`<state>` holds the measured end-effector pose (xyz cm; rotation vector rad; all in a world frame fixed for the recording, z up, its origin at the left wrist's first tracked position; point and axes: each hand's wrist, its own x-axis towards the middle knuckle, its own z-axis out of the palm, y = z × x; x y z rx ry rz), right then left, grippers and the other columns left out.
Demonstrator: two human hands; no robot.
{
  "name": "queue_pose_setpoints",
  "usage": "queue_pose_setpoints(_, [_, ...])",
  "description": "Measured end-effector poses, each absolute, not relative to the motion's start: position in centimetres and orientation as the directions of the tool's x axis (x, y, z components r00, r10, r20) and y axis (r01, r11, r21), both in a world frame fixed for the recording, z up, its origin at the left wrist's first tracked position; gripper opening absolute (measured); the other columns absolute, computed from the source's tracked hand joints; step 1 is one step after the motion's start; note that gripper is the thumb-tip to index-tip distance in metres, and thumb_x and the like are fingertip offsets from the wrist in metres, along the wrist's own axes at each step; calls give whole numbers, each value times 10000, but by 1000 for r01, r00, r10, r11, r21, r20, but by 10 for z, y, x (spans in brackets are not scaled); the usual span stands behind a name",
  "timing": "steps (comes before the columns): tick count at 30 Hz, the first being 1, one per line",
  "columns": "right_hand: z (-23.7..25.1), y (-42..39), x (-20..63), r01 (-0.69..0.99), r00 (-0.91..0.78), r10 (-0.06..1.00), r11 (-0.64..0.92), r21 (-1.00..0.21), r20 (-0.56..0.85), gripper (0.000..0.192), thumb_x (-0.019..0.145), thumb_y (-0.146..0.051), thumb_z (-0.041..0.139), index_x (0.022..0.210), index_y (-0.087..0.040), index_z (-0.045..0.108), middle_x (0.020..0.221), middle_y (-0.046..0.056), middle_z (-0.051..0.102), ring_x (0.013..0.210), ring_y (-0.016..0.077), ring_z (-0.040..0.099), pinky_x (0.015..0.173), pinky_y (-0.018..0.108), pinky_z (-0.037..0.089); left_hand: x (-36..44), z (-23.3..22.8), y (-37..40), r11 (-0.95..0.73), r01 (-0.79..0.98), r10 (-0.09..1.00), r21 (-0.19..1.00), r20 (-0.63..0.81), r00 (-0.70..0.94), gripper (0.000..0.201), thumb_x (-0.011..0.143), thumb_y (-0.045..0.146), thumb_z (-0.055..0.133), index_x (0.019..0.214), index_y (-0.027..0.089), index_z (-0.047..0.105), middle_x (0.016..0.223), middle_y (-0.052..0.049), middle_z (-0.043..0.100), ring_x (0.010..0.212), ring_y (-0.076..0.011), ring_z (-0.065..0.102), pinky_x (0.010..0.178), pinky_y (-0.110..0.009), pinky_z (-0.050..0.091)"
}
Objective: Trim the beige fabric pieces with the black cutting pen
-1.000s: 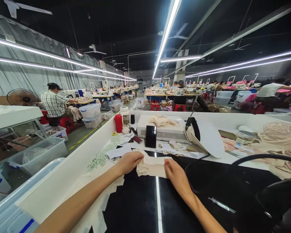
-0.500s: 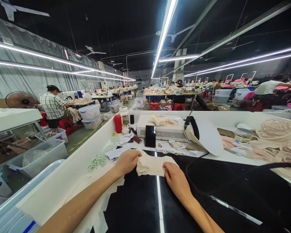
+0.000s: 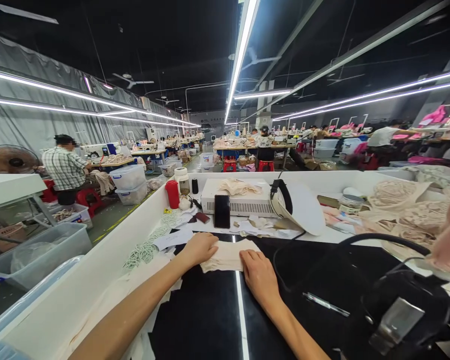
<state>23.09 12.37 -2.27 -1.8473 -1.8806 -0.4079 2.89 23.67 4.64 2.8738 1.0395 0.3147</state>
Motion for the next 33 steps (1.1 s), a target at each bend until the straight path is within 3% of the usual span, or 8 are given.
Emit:
queue_pose_setpoints(7, [-25, 124, 230, 998, 42, 844, -13, -59, 534, 159, 966, -159, 629, 1120, -174, 665, 994, 33, 669, 935, 202, 635, 850, 371, 511, 22, 29, 224, -748, 650, 663, 136, 189, 724, 292, 1022, 348, 646, 1246, 160, 646, 1270, -100, 653, 1120, -245, 662, 971, -469, 570])
queue_pose_setpoints(12, [-27, 125, 230, 999, 39, 837, -12, -53, 546, 138, 965, -143, 613, 1087, -174, 671, 973, 28, 669, 919, 200, 632, 836, 361, 505, 19, 9, 221, -724, 673, 688, 152, 229, 688, 298, 1060, 274, 545, 1330, 169, 618, 1402, -130, 612, 1289, -273, 597, 1114, -490, 483])
queue_pose_setpoints(15, [-28, 125, 231, 998, 41, 830, -11, -57, 556, 229, 947, -90, 568, 1117, -190, 685, 973, 64, 687, 931, 236, 625, 825, 360, 467, 18, 0, 219, -713, 683, 699, 159, 243, 673, 340, 1074, 248, 462, 1380, 183, 595, 1453, -127, 592, 1355, -271, 555, 1180, -460, 426])
queue_pose_setpoints(20, [-27, 125, 231, 998, -20, 816, 54, -41, 578, 513, 923, -28, 480, 1375, -237, 603, 1136, 101, 697, 983, 267, 608, 868, 371, 424, 19, -3, 218, -723, 672, 687, 161, 271, 675, 318, 1068, 249, 514, 1364, 170, 601, 1416, -127, 608, 1335, -272, 566, 1158, -492, 444])
queue_pose_setpoints(23, [-27, 127, 231, 994, -78, 814, 110, -22, 576, 490, 906, -19, 494, 1262, -297, 686, 1047, 65, 704, 924, 243, 611, 846, 347, 416, 21, -1, 217, -728, 667, 679, 157, 296, 671, 331, 1038, 316, 616, 1336, 171, 609, 1384, -120, 607, 1267, -285, 602, 1074, -530, 506])
queue_pose_setpoints(25, [-28, 128, 232, 993, -84, 810, 117, -19, 581, 448, 895, -24, 503, 1196, -279, 716, 979, 67, 701, 892, 247, 611, 818, 352, 417, 23, 1, 216, -727, 668, 679, 157, 306, 667, 342, 1022, 346, 646, 1317, 176, 618, 1364, -115, 609, 1210, -276, 626, 1025, -512, 540])
queue_pose_setpoints(29, [-33, 128, 238, 992, -82, 796, 122, -26, 600, 480, 870, -20, 462, 1263, -206, 665, 1025, 114, 709, 911, 283, 612, 808, 389, 439, 29, 12, 210, -720, 670, 690, 183, 298, 660, 337, 1020, 347, 648, 1308, 174, 620, 1349, -113, 615, 1175, -265, 639, 996, -489, 558])
queue_pose_setpoints(33, [-37, 129, 247, 981, -106, 787, 182, -65, 608, 438, 910, -95, 421, 1297, -134, 623, 1079, 171, 701, 935, 329, 617, 803, 438, 470, 18, 39, 206, -689, 685, 723, 238, 303, 621, 383, 1037, 338, 617, 1385, 181, 583, 1480, -125, 545, 1345, -306, 545, 1116, -557, 463])
